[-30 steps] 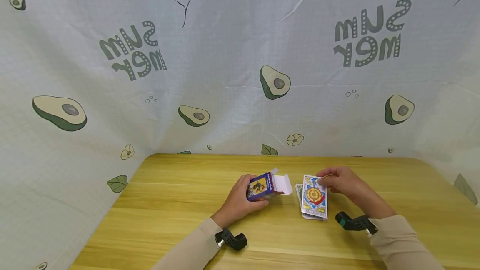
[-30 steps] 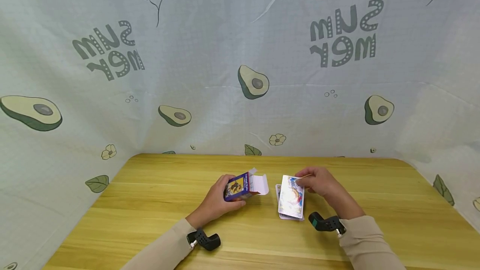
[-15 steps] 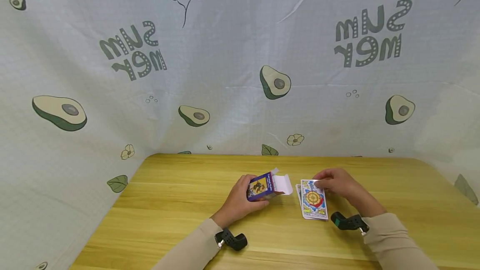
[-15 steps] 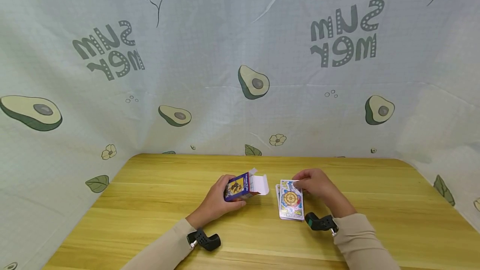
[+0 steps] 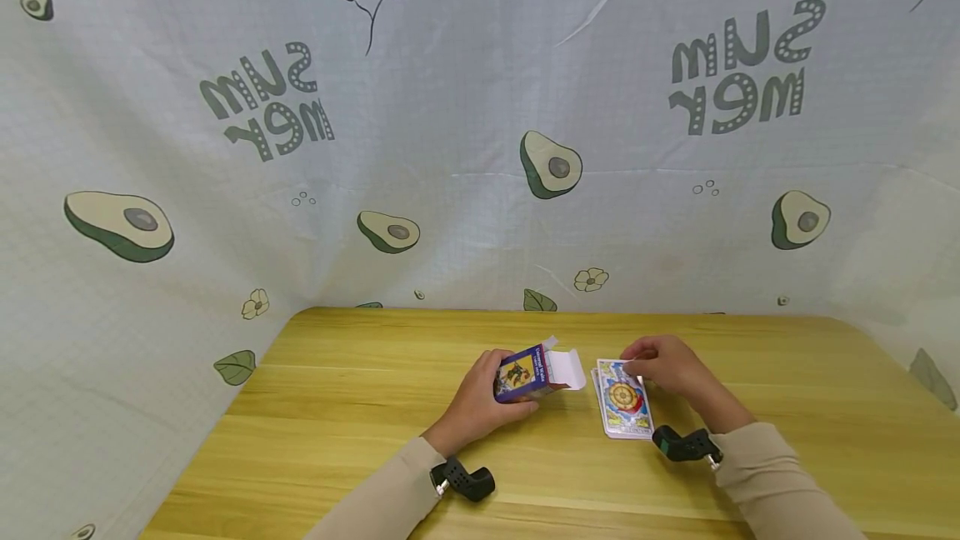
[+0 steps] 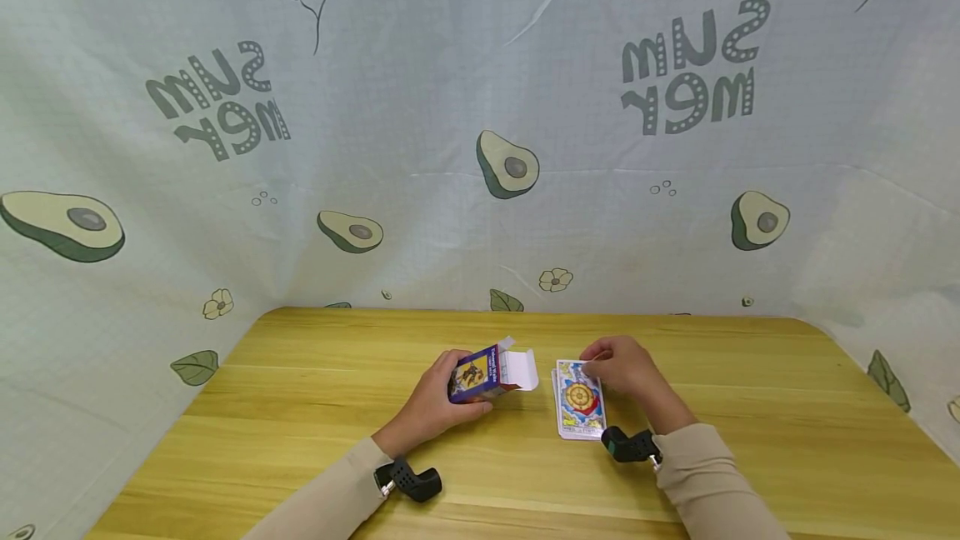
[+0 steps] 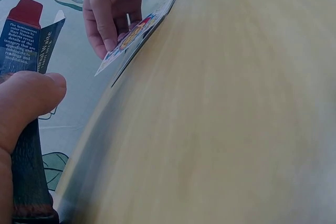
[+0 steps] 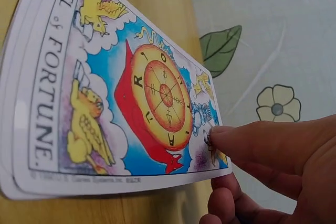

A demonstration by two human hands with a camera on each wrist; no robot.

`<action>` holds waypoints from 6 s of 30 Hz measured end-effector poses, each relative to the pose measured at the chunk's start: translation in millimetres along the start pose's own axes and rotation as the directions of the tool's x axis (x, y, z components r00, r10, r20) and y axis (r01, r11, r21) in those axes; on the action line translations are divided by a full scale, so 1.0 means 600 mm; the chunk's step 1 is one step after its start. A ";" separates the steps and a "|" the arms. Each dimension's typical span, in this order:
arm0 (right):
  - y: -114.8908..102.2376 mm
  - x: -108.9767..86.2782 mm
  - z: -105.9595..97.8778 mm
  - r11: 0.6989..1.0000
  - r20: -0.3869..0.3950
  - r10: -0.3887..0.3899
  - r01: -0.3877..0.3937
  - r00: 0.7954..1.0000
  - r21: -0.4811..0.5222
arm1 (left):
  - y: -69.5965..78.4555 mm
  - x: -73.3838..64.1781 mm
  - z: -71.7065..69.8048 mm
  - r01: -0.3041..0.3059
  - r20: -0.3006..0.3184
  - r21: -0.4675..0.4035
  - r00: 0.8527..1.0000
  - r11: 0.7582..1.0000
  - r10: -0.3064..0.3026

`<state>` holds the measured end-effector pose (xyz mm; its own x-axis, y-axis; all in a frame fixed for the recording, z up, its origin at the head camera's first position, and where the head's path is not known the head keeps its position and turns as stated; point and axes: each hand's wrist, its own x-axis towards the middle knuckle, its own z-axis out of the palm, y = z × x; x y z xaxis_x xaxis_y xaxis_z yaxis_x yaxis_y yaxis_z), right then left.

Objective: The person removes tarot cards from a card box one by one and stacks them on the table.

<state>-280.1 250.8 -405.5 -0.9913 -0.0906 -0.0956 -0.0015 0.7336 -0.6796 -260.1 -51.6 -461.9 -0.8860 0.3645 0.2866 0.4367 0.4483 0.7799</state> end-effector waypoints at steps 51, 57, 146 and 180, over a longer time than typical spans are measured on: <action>0.013 0.006 0.018 0.999 0.021 0.038 -0.038 0.999 -0.024 | 0.002 -0.004 -0.001 -0.025 -0.009 0.004 1.000 1.000 0.025; 0.012 0.006 0.018 0.999 0.016 0.039 -0.039 0.999 -0.022 | 0.002 -0.004 -0.001 -0.025 -0.008 0.003 1.000 1.000 0.025; -0.140 -0.081 0.061 0.950 -0.098 -0.272 0.283 0.957 0.130 | 0.005 -0.005 -0.002 -0.020 0.004 -0.007 1.000 1.000 0.020; -0.138 -0.065 0.104 0.972 -0.140 -0.166 0.186 0.976 0.146 | -0.001 -0.002 -0.003 -0.025 0.006 -0.014 1.000 1.000 0.025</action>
<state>-232.8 151.3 -391.0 -0.9858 -0.1164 0.1212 -0.1669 0.5974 -0.7844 -259.7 -53.9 -461.8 -0.8738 0.3807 0.3026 0.4565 0.4274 0.7804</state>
